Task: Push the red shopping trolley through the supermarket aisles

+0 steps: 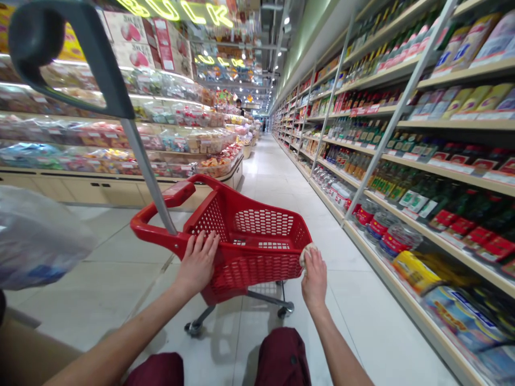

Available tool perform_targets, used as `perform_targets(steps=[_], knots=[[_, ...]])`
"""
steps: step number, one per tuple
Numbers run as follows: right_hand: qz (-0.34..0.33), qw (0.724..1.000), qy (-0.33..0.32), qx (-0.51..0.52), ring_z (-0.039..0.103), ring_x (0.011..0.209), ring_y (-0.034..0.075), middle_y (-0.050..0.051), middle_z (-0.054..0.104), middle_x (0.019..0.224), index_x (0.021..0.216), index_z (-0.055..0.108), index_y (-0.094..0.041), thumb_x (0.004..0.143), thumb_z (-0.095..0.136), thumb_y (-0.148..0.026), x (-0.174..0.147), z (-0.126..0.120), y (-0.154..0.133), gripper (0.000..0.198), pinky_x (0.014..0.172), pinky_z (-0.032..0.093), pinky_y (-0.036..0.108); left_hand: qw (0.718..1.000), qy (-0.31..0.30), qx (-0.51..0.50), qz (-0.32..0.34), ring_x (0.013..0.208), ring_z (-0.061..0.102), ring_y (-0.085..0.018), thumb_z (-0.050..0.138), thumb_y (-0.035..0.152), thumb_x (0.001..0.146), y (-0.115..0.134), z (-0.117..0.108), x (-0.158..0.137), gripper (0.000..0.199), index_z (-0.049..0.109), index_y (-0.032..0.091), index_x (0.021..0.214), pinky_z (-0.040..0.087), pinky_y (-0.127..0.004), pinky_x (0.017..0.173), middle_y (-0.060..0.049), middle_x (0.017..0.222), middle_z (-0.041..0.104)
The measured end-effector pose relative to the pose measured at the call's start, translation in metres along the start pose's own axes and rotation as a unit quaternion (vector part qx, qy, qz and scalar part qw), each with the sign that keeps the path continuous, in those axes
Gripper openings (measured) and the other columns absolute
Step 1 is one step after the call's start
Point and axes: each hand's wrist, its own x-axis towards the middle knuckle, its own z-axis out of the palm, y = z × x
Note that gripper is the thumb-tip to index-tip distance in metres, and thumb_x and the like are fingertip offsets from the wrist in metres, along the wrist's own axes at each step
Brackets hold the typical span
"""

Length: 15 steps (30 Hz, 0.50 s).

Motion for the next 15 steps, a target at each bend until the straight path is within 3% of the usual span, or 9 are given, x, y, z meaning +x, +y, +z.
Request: perform_targets(steps=[4,6,10,15], knots=[[-0.080,0.992,-0.100,0.025,0.044,0.115,0.021,0.012,0.058,0.112,0.109,0.057,-0.016,0.073,0.029,-0.001,-0.028,0.015,-0.020,0.047,0.085,0.043,0.040,1.000,-0.012,-0.013,0.007,0.128,0.021,-0.028,0.040,0.019,0.072,-0.002,-0.003,-0.002,0.060,0.031,0.013,0.131,0.011,-0.045,0.105,-0.007,0.138,0.032],[-0.099,0.989,-0.097,0.050,0.040,0.118,0.020,0.010,0.054,0.118,0.113,0.054,-0.019,0.072,0.029,0.000,-0.030,0.016,-0.036,0.051,0.090,0.040,0.041,0.999,-0.015,-0.016,0.024,0.129,0.020,-0.027,0.040,0.019,0.072,-0.003,-0.005,-0.003,0.060,0.030,0.015,0.131,0.011,-0.044,0.105,-0.005,0.139,0.030],[-0.081,0.994,-0.024,0.071,0.023,0.128,0.020,0.009,0.042,0.131,0.124,0.044,-0.018,0.073,0.029,0.002,-0.004,0.012,-0.061,0.056,0.099,0.026,0.048,0.999,-0.011,-0.014,0.029,0.130,0.016,-0.024,0.039,0.019,0.073,-0.002,-0.006,-0.005,0.059,0.029,0.014,0.131,0.008,-0.043,0.106,-0.007,0.141,0.026],[-0.184,0.973,-0.101,0.095,0.036,0.122,0.017,0.007,0.059,0.113,0.112,0.055,-0.020,0.073,0.032,0.005,-0.026,0.026,-0.071,0.052,0.094,0.037,0.038,0.999,0.004,-0.016,0.049,0.131,0.014,-0.021,0.038,0.019,0.074,-0.004,0.001,-0.014,0.059,0.028,0.014,0.131,0.009,-0.042,0.106,-0.006,0.142,0.024]])
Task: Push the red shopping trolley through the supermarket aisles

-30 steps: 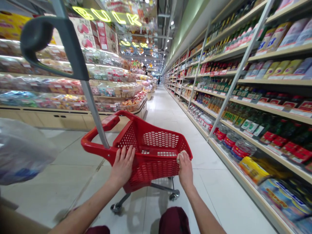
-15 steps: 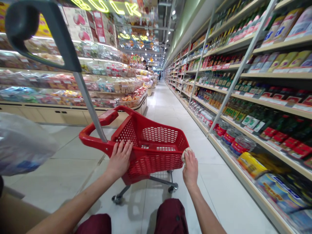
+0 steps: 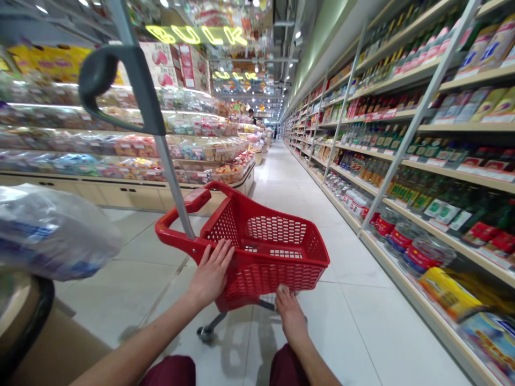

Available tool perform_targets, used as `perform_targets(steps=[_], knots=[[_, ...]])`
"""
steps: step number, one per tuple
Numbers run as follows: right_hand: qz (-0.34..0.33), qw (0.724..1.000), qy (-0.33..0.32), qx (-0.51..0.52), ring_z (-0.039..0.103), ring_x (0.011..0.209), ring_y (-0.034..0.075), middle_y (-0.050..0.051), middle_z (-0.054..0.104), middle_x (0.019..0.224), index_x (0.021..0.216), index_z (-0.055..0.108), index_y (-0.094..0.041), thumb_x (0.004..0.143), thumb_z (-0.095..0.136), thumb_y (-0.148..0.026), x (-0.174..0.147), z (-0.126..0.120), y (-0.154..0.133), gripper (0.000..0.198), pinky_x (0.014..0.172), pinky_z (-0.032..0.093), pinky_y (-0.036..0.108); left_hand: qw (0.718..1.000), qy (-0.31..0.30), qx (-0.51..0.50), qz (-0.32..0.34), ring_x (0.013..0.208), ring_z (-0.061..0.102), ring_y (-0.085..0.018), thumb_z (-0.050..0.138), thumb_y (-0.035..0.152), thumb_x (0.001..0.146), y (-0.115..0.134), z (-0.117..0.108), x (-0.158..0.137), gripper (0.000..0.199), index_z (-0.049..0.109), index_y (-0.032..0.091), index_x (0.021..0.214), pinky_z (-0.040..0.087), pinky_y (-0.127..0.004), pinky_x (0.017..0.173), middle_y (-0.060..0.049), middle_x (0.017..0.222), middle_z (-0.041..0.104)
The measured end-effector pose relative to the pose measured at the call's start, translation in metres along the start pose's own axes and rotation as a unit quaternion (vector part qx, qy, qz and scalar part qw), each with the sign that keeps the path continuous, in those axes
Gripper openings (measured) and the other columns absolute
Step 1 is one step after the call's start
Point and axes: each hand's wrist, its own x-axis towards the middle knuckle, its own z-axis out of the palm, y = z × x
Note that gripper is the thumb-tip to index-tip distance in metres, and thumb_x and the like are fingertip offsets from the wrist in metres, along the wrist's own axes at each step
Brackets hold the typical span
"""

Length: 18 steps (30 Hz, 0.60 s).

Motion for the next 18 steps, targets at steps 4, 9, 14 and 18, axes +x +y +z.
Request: perform_targets(steps=[4,9,14,18], knots=[[0.024,0.999,0.038,0.022,0.029,0.125,0.019,0.009,0.049,0.125,0.122,0.046,-0.019,0.075,0.031,0.003,0.018,-0.004,-0.011,0.053,0.098,0.030,0.045,1.000,0.009,0.001,0.030,0.132,0.012,-0.020,0.039,0.020,0.074,0.000,0.002,-0.011,0.060,0.025,0.017,0.133,0.012,-0.041,0.106,-0.006,0.143,0.019],[-0.020,0.998,0.049,0.040,0.026,0.127,0.018,0.007,0.051,0.123,0.121,0.047,-0.021,0.081,0.031,-0.002,0.045,0.001,-0.024,0.047,0.098,0.032,0.045,0.999,0.039,-0.010,0.028,0.131,0.013,-0.019,0.038,0.018,0.074,0.000,0.006,-0.022,0.060,0.026,0.016,0.132,0.013,-0.041,0.106,-0.006,0.143,0.021],[-0.045,0.997,0.009,0.063,0.028,0.126,0.017,0.006,0.050,0.124,0.122,0.045,-0.023,0.083,0.031,-0.004,0.054,0.001,-0.045,0.045,0.097,0.034,0.043,0.999,0.038,-0.019,0.025,0.130,0.018,-0.018,0.038,0.018,0.074,-0.012,0.015,-0.041,0.057,0.029,0.017,0.131,0.015,-0.040,0.105,-0.005,0.141,0.026],[-0.042,0.993,0.087,0.074,0.019,0.129,0.017,0.008,0.045,0.129,0.126,0.040,-0.020,0.083,0.029,-0.004,0.080,-0.009,-0.055,0.047,0.101,0.027,0.046,0.999,0.017,-0.029,0.003,0.130,0.021,-0.018,0.039,0.020,0.074,-0.020,0.020,-0.057,0.056,0.031,0.017,0.130,0.016,-0.041,0.105,-0.004,0.140,0.027]])
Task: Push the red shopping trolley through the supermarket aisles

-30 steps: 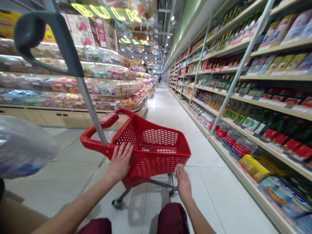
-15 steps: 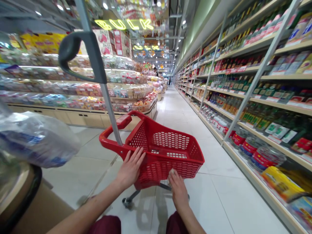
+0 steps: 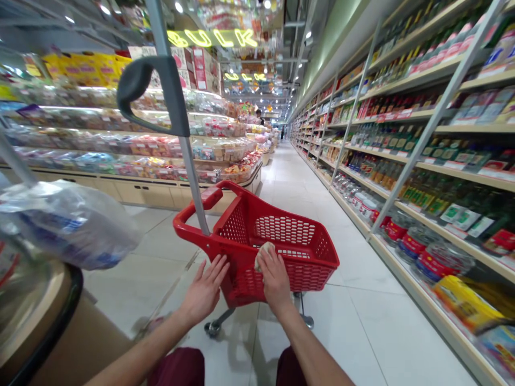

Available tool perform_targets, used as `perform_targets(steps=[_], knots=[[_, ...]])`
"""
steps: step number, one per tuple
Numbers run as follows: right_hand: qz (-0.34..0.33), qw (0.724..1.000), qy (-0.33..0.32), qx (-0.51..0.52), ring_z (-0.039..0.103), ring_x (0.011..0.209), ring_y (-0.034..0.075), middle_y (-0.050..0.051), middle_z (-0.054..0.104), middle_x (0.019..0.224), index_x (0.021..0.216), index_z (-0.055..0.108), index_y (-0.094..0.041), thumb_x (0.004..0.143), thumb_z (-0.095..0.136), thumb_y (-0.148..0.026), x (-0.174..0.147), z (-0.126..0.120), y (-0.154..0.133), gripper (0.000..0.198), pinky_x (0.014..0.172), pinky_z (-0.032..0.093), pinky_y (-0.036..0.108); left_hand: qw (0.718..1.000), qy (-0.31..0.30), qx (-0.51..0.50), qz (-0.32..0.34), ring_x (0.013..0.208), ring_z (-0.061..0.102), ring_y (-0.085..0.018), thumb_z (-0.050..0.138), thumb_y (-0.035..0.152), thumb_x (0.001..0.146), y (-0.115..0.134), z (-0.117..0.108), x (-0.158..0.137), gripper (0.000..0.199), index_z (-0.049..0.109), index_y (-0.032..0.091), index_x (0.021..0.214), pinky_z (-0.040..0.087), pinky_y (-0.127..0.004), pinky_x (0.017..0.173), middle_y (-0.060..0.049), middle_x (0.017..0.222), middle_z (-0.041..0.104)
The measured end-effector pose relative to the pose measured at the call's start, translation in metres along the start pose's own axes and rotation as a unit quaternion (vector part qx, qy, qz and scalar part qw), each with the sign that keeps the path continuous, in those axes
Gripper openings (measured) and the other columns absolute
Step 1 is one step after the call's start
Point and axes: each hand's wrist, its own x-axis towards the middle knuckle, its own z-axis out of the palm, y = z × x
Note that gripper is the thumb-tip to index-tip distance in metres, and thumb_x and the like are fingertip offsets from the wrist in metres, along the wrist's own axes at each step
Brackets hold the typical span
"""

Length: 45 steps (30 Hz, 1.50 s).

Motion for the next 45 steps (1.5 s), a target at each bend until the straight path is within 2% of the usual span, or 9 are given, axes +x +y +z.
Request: perform_targets(steps=[5,11,16,22,27,30,35,41,45], knots=[[-0.087,0.996,-0.036,0.009,0.023,0.127,0.011,0.006,0.055,0.118,0.116,0.050,-0.020,0.086,0.032,-0.007,-0.017,0.013,-0.012,0.038,0.094,0.039,0.032,0.999,-0.041,0.002,-0.012,0.129,0.022,-0.018,0.039,0.018,0.071,-0.010,0.000,-0.010,0.059,0.032,0.017,0.130,0.017,-0.042,0.105,-0.005,0.140,0.028],[-0.048,0.998,-0.026,0.036,0.024,0.128,0.017,0.007,0.048,0.126,0.120,0.048,-0.017,0.085,0.029,-0.007,0.020,0.024,-0.030,0.041,0.100,0.031,0.043,0.997,-0.067,0.008,-0.032,0.130,0.020,-0.018,0.037,0.016,0.070,-0.016,-0.007,-0.013,0.059,0.033,0.016,0.129,0.018,-0.043,0.105,-0.006,0.140,0.028],[-0.065,0.991,-0.100,0.057,0.043,0.116,0.013,0.005,0.061,0.110,0.113,0.054,-0.021,0.088,0.032,-0.014,0.007,0.041,-0.042,0.034,0.092,0.043,0.034,0.998,-0.050,0.017,-0.036,0.130,0.018,-0.018,0.036,0.015,0.070,-0.023,-0.004,-0.021,0.061,0.030,0.016,0.131,0.017,-0.044,0.105,-0.006,0.140,0.026],[-0.095,0.991,-0.057,0.077,0.021,0.129,0.019,0.008,0.044,0.129,0.119,0.048,-0.015,0.084,0.032,-0.005,0.067,0.040,-0.082,0.040,0.101,0.031,0.044,0.995,-0.049,0.015,-0.084,0.130,0.018,-0.019,0.038,0.013,0.067,-0.036,-0.003,-0.031,0.064,0.031,0.014,0.130,0.016,-0.044,0.105,-0.008,0.140,0.027],[-0.129,0.983,-0.109,0.070,0.038,0.120,0.014,0.005,0.059,0.113,0.112,0.054,-0.018,0.086,0.035,-0.011,0.043,0.057,-0.084,0.033,0.093,0.041,0.032,0.995,-0.036,0.026,-0.087,0.129,0.021,-0.020,0.038,0.015,0.068,-0.042,-0.008,-0.037,0.063,0.031,0.014,0.130,0.018,-0.044,0.104,-0.009,0.139,0.029],[-0.109,0.984,-0.112,0.087,0.034,0.123,0.015,0.005,0.054,0.119,0.112,0.055,-0.021,0.085,0.036,-0.010,0.048,0.051,-0.090,0.034,0.095,0.039,0.034,0.995,-0.032,0.026,-0.093,0.129,0.021,-0.020,0.038,0.016,0.068,-0.044,-0.011,-0.036,0.062,0.031,0.013,0.130,0.018,-0.045,0.104,-0.009,0.139,0.029],[-0.052,0.993,0.009,0.102,0.018,0.130,0.017,0.007,0.044,0.130,0.122,0.046,-0.018,0.084,0.032,-0.006,0.105,0.035,-0.095,0.042,0.102,0.030,0.043,0.995,0.017,0.016,-0.099,0.129,0.023,-0.021,0.037,0.013,0.068,-0.038,-0.020,-0.017,0.063,0.029,0.011,0.130,0.017,-0.047,0.104,-0.011,0.138,0.030],[-0.076,0.991,-0.051,0.096,0.034,0.123,0.018,0.007,0.055,0.119,0.117,0.051,-0.017,0.082,0.035,-0.006,0.072,0.044,-0.083,0.040,0.094,0.041,0.038,0.992,0.106,0.027,-0.059,0.129,0.023,-0.021,0.035,0.011,0.071,-0.031,-0.031,0.002,0.060,0.028,0.009,0.130,0.015,-0.046,0.104,-0.012,0.138,0.030],[0.002,0.996,0.015,0.085,0.028,0.126,0.020,0.010,0.047,0.126,0.120,0.048,-0.013,0.081,0.034,-0.004,0.109,0.037,-0.088,0.042,0.098,0.036,0.042,0.988,0.145,0.010,-0.054,0.128,0.026,-0.020,0.037,0.014,0.073,-0.028,-0.042,0.032,0.055,0.034,0.009,0.127,0.012,-0.044,0.106,-0.011,0.136,0.035]])
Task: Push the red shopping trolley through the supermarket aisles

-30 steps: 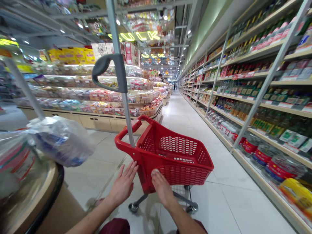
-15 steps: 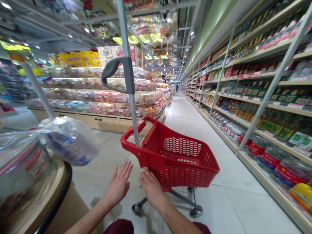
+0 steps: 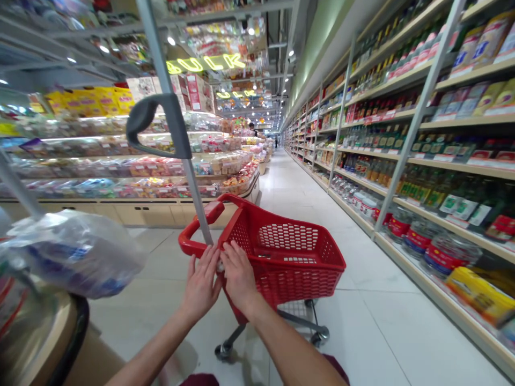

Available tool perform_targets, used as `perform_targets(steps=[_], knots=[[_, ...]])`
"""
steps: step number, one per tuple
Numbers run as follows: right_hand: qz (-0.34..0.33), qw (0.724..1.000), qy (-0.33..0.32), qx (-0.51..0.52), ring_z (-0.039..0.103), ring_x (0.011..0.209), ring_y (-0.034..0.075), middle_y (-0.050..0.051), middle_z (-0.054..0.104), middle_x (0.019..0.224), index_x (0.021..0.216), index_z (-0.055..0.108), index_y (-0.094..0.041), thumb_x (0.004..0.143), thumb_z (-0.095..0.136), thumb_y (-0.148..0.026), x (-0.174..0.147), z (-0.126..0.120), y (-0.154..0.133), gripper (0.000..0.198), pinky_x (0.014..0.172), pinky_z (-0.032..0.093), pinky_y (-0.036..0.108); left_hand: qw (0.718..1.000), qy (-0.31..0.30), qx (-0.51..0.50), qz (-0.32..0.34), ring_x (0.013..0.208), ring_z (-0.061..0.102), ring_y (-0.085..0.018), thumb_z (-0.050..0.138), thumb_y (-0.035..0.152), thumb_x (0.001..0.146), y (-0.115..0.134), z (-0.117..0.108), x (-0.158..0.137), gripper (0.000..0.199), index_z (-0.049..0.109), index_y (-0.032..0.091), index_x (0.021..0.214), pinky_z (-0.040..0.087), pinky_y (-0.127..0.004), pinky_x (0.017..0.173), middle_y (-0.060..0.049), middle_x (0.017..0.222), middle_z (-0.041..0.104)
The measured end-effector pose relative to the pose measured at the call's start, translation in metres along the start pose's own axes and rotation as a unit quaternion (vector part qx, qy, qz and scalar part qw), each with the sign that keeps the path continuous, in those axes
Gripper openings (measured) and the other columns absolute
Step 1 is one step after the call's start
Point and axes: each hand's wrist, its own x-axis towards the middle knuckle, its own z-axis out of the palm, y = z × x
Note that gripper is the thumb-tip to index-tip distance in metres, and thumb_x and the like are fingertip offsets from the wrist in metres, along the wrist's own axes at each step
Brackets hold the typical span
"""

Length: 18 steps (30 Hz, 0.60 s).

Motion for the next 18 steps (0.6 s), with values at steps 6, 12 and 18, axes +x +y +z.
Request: perform_targets(steps=[6,12,18], knots=[[0.051,0.997,-0.012,-0.062,0.041,0.117,0.019,0.007,0.054,0.119,0.117,0.050,-0.017,0.076,0.035,0.000,-0.018,-0.024,0.061,0.047,0.095,0.039,0.040,0.999,-0.053,0.010,0.006,0.126,0.029,-0.021,0.036,0.012,0.070,0.003,0.013,0.024,0.055,0.039,0.011,0.126,0.012,-0.043,0.106,-0.009,0.135,0.037],[0.232,0.960,0.062,-0.146,0.041,0.117,0.021,0.013,0.052,0.120,0.114,0.053,-0.011,0.069,0.032,0.004,-0.071,-0.055,0.113,0.051,0.095,0.038,0.042,0.997,-0.077,0.023,0.010,0.126,0.029,-0.022,0.038,0.015,0.070,0.023,0.022,0.022,0.054,0.042,0.010,0.124,0.015,-0.044,0.106,-0.009,0.133,0.039],[0.147,0.986,-0.023,-0.075,0.035,0.122,0.020,0.007,0.047,0.127,0.115,0.054,-0.020,0.070,0.038,0.002,-0.033,-0.029,0.073,0.053,0.097,0.035,0.039,0.992,-0.120,0.032,0.015,0.127,0.027,-0.022,0.039,0.014,0.068,0.040,0.023,0.029,0.058,0.038,0.007,0.126,0.018,-0.044,0.105,-0.009,0.135,0.036]])
